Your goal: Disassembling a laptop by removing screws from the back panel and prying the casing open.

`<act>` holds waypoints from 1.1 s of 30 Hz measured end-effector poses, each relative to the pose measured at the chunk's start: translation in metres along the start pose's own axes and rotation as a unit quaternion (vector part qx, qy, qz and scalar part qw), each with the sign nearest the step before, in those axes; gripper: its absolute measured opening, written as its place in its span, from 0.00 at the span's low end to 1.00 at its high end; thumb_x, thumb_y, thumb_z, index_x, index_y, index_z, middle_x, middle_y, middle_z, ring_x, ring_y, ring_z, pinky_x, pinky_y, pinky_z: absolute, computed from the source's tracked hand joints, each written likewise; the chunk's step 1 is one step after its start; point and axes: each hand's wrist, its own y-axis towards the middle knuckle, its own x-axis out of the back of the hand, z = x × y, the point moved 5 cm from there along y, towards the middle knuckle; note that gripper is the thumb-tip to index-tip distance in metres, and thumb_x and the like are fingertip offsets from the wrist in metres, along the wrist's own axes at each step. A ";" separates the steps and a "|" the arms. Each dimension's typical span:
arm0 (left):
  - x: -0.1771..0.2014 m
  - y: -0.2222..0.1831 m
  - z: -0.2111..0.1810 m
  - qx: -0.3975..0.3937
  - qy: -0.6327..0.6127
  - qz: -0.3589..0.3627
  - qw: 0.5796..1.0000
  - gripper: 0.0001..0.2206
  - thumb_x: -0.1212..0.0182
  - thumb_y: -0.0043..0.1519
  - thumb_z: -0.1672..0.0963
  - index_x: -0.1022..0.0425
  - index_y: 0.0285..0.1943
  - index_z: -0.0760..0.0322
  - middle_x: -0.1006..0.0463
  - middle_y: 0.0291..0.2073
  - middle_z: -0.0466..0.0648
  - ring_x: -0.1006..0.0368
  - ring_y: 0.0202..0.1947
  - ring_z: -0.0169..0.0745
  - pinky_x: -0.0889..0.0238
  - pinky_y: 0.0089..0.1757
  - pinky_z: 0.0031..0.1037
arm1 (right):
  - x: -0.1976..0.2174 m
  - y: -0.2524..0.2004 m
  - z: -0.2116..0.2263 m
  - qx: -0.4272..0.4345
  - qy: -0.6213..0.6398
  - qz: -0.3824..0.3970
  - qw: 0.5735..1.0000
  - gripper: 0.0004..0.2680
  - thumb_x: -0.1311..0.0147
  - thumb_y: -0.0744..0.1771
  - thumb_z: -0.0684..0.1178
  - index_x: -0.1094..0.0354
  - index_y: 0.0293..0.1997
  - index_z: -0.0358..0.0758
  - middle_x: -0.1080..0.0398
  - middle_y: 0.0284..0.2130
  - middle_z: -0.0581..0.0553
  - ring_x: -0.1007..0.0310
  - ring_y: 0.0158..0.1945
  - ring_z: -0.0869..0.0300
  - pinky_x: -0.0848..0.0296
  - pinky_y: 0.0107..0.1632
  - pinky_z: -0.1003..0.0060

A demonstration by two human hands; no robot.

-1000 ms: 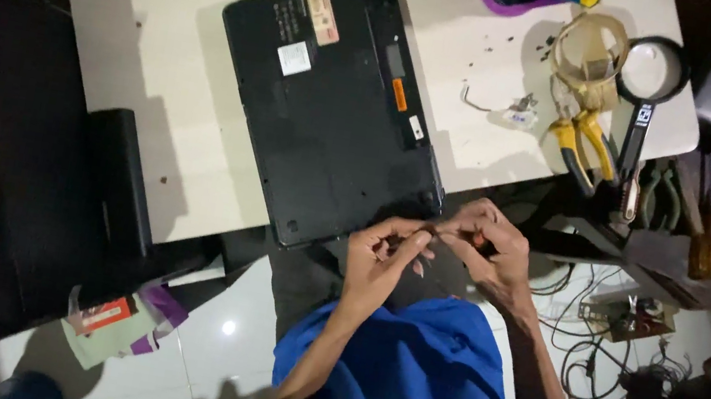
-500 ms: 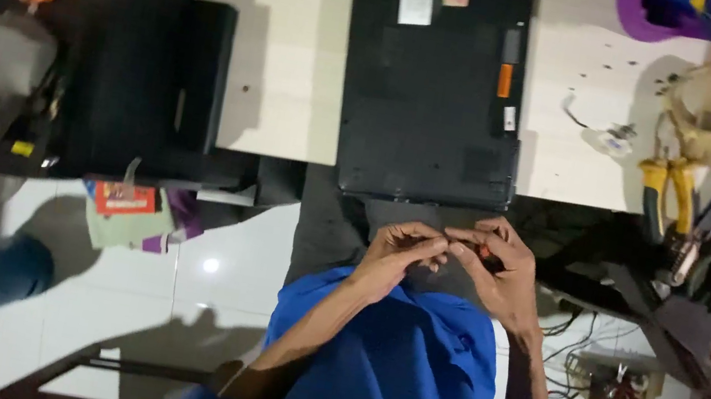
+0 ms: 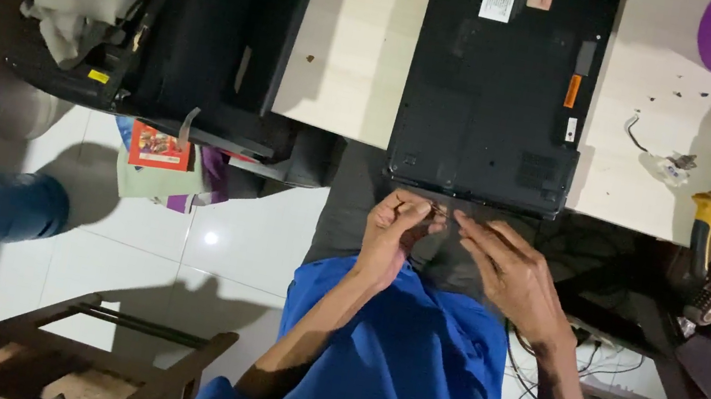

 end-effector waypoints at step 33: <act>0.025 0.019 -0.096 -0.304 0.392 0.020 0.868 0.03 0.32 0.63 0.59 0.16 0.43 0.61 0.17 0.33 0.53 0.22 0.32 0.43 0.29 0.36 0.33 | 0.026 0.114 0.073 0.254 -0.154 0.059 0.953 0.02 0.44 0.68 0.42 0.27 0.40 0.34 0.24 0.36 0.41 0.26 0.39 0.48 0.26 0.42 0.57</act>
